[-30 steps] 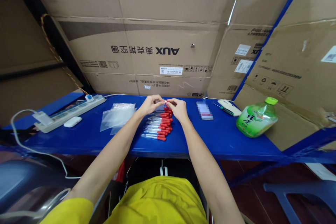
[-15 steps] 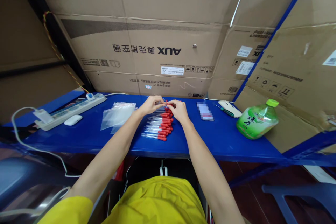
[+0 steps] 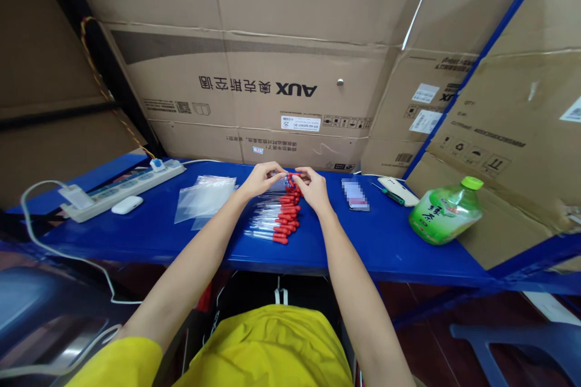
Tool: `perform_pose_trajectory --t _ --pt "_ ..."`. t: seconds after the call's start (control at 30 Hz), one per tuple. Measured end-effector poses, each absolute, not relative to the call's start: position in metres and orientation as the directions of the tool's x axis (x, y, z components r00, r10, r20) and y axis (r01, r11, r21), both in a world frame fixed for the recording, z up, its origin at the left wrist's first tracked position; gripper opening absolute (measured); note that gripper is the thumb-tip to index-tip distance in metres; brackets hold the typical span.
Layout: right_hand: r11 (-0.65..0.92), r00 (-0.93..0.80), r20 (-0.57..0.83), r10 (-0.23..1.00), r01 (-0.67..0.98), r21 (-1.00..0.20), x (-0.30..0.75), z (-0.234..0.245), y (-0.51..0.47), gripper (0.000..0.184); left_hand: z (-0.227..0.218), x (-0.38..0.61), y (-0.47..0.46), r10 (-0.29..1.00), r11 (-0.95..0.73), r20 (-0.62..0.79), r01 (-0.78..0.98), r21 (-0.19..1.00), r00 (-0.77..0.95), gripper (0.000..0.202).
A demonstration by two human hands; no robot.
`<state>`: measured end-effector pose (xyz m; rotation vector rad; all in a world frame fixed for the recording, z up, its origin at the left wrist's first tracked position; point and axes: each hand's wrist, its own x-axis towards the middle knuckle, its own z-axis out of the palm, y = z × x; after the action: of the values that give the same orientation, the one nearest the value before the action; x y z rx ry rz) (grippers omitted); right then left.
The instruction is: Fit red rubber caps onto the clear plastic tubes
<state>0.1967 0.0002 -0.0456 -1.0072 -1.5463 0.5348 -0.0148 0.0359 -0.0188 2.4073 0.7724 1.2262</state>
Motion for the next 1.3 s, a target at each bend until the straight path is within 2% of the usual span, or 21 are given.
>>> perform_pose_trajectory --t 0.2,0.37,0.7,0.93,1.1,1.3 --pt "0.494 0.001 0.501 0.866 0.163 -0.854 0.198 -0.041 0.0 0.04 -0.016 -0.019 0.036 0.646 -0.761 0.618 0.311 0.57 0.447 0.037" --pt "0.456 -0.023 0.456 0.889 0.12 -0.882 0.2 -0.038 -0.001 0.046 -0.017 -0.02 0.037 0.67 -0.734 0.592 0.279 0.619 0.449 0.043" --pt "0.464 0.011 0.466 0.884 0.08 -0.882 0.2 -0.034 -0.006 0.039 -0.014 -0.017 0.033 0.668 -0.719 0.558 0.235 0.654 0.491 0.043" --pt "0.464 -0.022 0.465 0.885 0.121 -0.878 0.199 -0.033 -0.008 0.04 -0.021 -0.013 0.035 0.642 -0.727 0.546 0.201 0.657 0.538 0.038" --pt "0.481 -0.008 0.486 0.874 0.152 -0.863 0.2 -0.035 -0.005 0.037 -0.021 -0.014 0.035 0.68 -0.699 0.543 0.21 0.684 0.493 0.04" --pt "0.513 -0.04 0.515 0.856 0.192 -0.837 0.202 -0.038 -0.003 0.038 -0.016 -0.015 0.032 0.674 -0.714 0.557 0.233 0.66 0.485 0.04"
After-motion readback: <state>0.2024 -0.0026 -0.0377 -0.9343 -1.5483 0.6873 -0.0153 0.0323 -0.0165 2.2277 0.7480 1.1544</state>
